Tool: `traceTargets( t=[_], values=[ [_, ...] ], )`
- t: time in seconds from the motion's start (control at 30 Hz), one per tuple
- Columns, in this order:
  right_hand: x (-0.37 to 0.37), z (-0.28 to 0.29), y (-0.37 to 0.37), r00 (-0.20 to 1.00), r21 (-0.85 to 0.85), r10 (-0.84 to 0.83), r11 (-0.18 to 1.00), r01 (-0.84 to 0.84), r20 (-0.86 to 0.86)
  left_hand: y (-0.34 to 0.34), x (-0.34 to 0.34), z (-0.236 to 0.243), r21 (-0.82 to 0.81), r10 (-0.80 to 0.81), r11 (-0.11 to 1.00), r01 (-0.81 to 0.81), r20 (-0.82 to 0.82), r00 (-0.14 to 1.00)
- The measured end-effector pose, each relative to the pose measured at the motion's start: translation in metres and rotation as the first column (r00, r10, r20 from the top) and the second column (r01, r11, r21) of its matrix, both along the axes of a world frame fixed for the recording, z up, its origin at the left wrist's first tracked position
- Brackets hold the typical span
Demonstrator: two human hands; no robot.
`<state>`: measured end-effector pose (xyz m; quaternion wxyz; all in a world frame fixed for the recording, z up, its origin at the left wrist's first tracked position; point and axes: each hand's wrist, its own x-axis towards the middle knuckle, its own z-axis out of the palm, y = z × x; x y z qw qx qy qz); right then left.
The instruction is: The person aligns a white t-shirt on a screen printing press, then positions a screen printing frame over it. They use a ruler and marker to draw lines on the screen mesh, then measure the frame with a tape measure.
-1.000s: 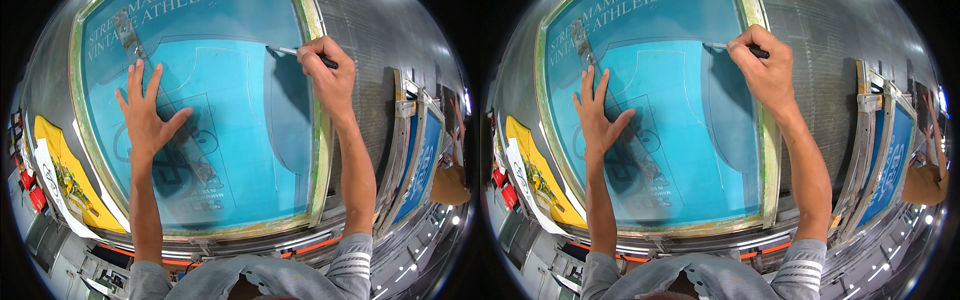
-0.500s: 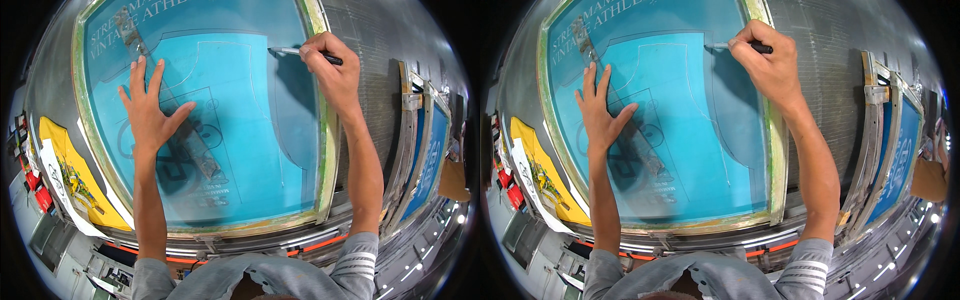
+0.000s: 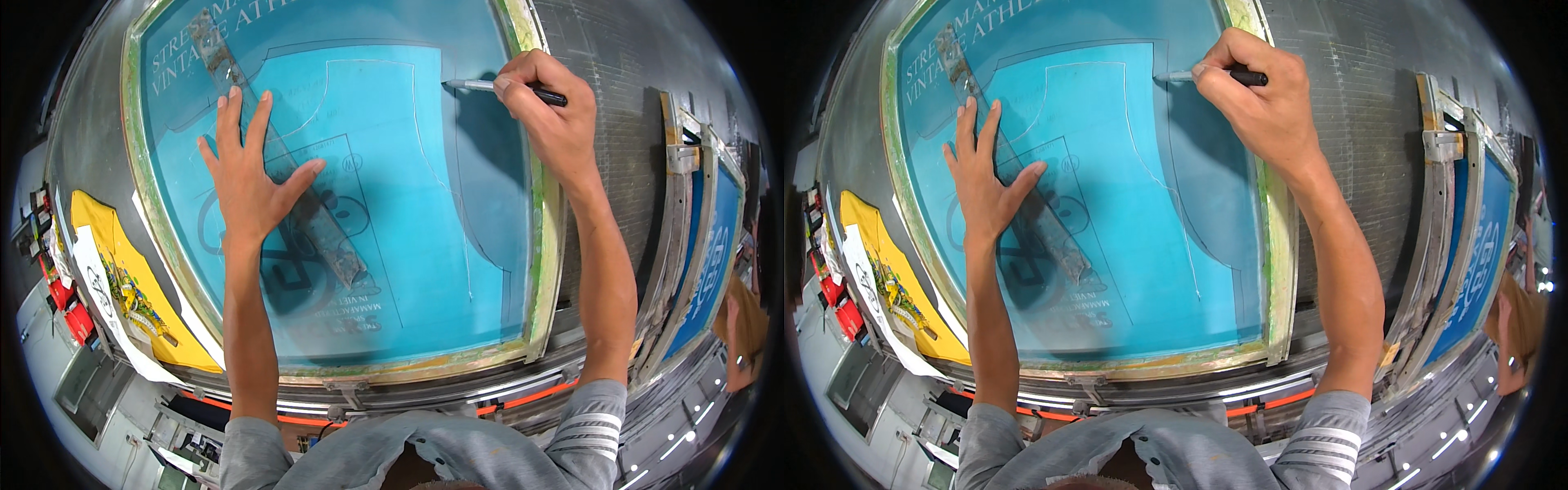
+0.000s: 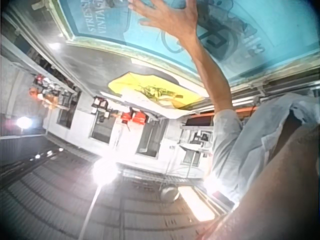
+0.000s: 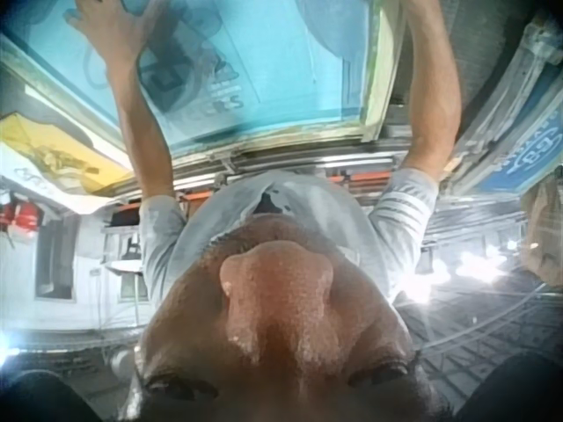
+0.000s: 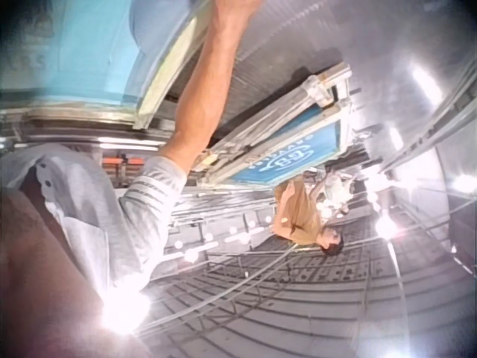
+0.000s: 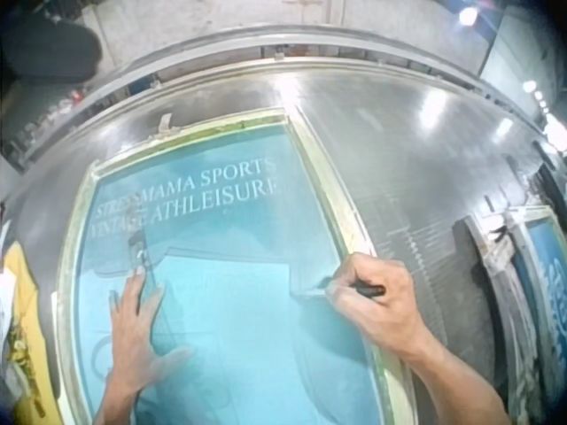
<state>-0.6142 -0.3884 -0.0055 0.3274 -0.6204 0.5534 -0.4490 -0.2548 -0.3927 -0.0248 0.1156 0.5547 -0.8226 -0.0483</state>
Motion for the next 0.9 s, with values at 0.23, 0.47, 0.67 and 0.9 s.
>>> traceTargets(
  t=[0.23,0.47,0.67,0.9],
  values=[
    [0.001,0.002,0.007,1.000,-0.004,0.003,1.000,-0.003,-0.004,0.000,-0.001,-0.001,-0.004,0.000,1.000,0.000,0.005,1.000],
    [0.001,0.003,0.014,1.000,0.006,0.022,1.000,-0.022,-0.023,0.000,0.000,-0.002,-0.004,0.000,1.000,0.000,0.001,1.000],
    [0.001,0.004,0.020,0.999,0.008,0.036,0.999,-0.036,-0.022,0.000,-0.001,-0.002,0.000,0.003,1.000,-0.003,-0.001,1.000],
    [0.002,0.007,0.032,0.998,0.043,0.057,0.997,-0.057,-0.015,0.005,0.001,-0.001,0.004,0.005,1.000,-0.005,-0.003,1.000]
  ],
)
